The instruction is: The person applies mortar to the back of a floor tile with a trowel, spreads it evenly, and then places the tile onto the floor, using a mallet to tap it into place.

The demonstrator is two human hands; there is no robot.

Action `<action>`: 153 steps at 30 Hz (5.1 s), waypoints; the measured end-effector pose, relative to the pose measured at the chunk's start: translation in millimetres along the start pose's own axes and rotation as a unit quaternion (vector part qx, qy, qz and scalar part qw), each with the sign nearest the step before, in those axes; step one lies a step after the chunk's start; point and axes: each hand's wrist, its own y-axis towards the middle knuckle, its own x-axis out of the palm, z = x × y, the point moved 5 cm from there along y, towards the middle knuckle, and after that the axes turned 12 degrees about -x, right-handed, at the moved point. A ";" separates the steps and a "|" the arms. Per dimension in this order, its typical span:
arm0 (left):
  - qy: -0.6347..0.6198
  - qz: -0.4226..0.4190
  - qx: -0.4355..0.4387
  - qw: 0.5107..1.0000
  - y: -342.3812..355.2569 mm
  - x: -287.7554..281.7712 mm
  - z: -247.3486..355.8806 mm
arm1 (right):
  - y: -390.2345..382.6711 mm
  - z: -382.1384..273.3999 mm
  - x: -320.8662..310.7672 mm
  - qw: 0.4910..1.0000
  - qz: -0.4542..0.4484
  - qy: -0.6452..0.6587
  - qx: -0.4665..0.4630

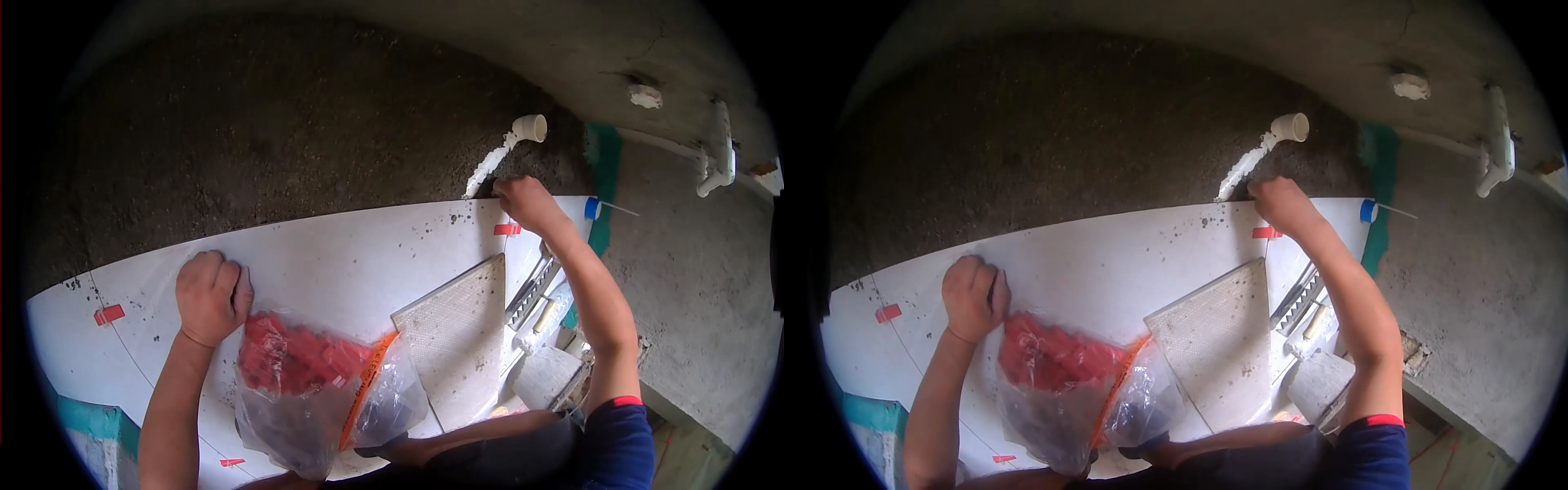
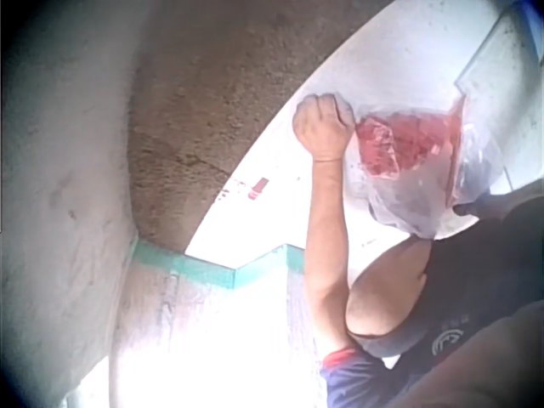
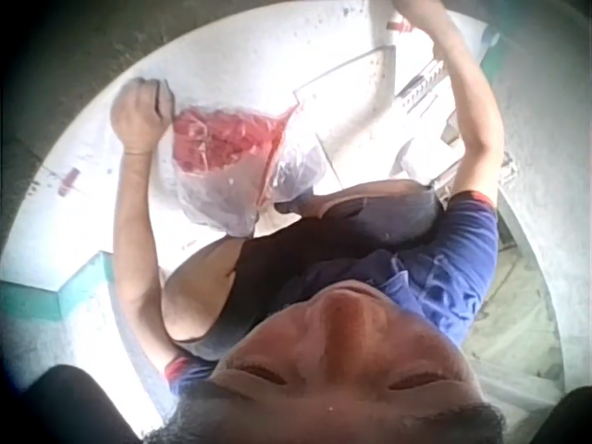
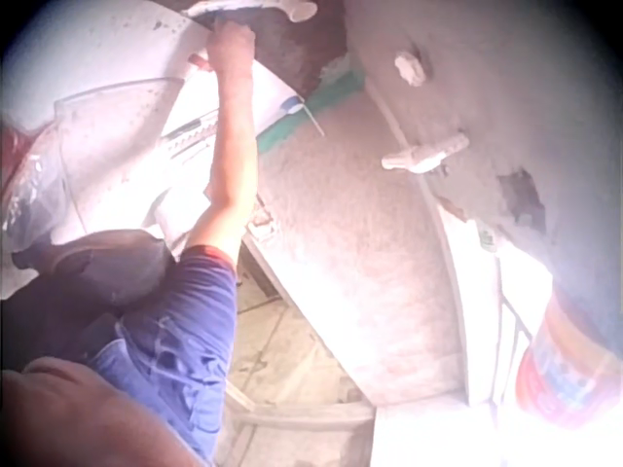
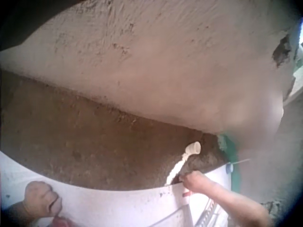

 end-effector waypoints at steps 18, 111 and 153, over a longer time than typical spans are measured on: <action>0.007 0.000 -0.002 1.000 0.0 0.1 1.4 | 5.4 -4.7 4.0 0.995 -0.068 -0.024 -0.068; 0.048 0.016 -0.038 0.998 -3.9 3.3 -4.8 | 2.6 -12.6 9.0 0.989 -0.075 -0.115 -0.062; 0.051 0.006 -0.053 0.997 -7.0 7.5 -12.8 | -7.0 5.4 9.6 0.996 -0.019 0.007 -0.088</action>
